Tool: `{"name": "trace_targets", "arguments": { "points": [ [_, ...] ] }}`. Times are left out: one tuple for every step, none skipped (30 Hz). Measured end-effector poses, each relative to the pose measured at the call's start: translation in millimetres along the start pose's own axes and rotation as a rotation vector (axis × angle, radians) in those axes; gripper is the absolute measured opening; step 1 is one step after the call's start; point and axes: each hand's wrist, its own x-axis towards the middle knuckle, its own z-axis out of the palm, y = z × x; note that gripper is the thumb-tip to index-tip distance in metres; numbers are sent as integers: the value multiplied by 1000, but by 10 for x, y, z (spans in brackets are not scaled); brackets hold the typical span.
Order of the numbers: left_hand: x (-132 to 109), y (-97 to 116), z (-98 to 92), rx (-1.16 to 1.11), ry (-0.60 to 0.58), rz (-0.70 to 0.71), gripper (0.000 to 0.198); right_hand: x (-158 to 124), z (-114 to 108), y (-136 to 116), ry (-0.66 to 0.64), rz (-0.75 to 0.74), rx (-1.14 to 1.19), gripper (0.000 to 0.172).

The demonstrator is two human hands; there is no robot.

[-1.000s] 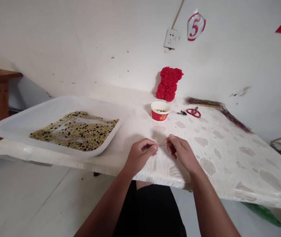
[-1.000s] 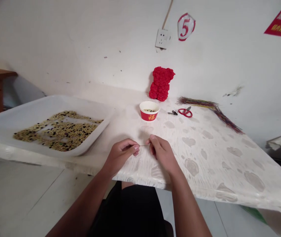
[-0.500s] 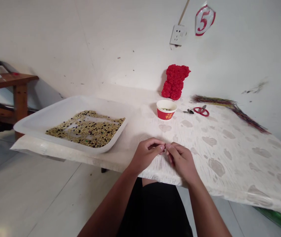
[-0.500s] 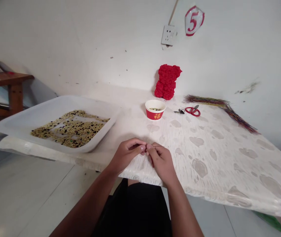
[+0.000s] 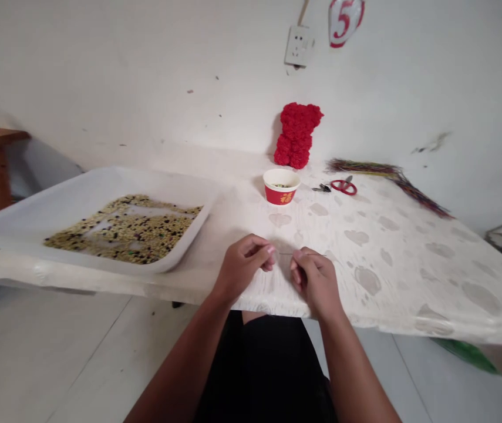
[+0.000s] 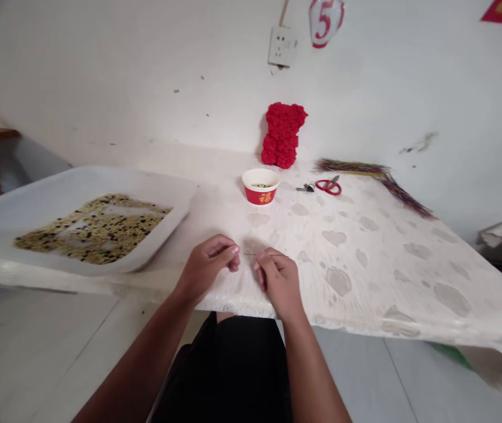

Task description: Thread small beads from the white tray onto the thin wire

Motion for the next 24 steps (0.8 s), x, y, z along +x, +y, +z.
{"name": "trace_targets", "arguments": {
  "points": [
    [5, 0, -6, 46, 18, 17, 17, 2, -1, -7, 4, -3, 1, 40],
    [10, -2, -13, 81, 28, 28, 19, 4, -2, -14, 5, -6, 3, 41],
    [13, -5, -20, 96, 34, 29, 19, 7, -1, -20, 2, -6, 5, 41],
    [14, -10, -26, 86, 33, 20, 18, 10, 0, -26, -1, -7, 7, 41],
    [14, -16, -31, 54, 31, 3, 16, 10, 2, -32, -4, -9, 9, 40],
    [13, -23, -35, 13, 27, -15, 15, 9, 5, -38, -5, -10, 11, 40],
    [11, -30, -39, -27, 23, -32, 16, 7, 8, -43, -3, -14, 12, 40],
    [9, -38, -41, -58, 21, -42, 18, 4, 10, -48, 1, -19, 10, 40],
    [7, -46, -43, -74, 17, -47, 19, 1, 12, -52, 5, -27, 6, 40],
    [5, -52, -45, -73, 14, -46, 19, -1, 14, -55, 8, -38, -1, 39],
    [4, -56, -47, -65, 13, -43, 18, -2, 15, -58, 10, -49, -9, 39],
    [2, -58, -48, -55, 12, -40, 17, -1, 14, -60, 9, -59, -18, 39],
    [1, -58, -49, -47, 11, -38, 17, 1, 13, -62, 9, -66, -25, 39],
    [0, -56, -48, -42, 10, -37, 16, 3, 12, -64, 8, -69, -29, 39],
    [-1, -52, -47, -39, 10, -36, 16, 6, 10, -65, 8, -66, -31, 39],
    [-3, -47, -45, -40, 9, -35, 16, 8, 9, -67, 8, -62, -32, 38],
    [-5, -41, -42, -42, 9, -33, 16, 10, 8, -69, 6, -57, -32, 38],
    [-7, -34, -38, -43, 8, -30, 16, 11, 8, -71, 1, -53, -34, 38],
    [-9, -27, -34, -42, 7, -30, 16, 11, 9, -74, -3, -50, -37, 38],
    [-10, -21, -31, -38, 5, -31, 16, 10, 10, -77, -7, -50, -44, 38],
    [-11, -15, -28, -32, 3, -34, 16, 8, 11, -81, -9, -50, -54, 38],
    [-12, -11, -26, -26, -1, -38, 16, 6, 12, -84, -12, -51, -64, 38],
    [-12, -9, -25, -20, -5, -41, 16, 3, 12, -86, -13, -53, -70, 38],
    [-11, -9, -25, -16, -7, -41, 16, 0, 11, -88, -13, -55, -71, 38]
  ]
}}
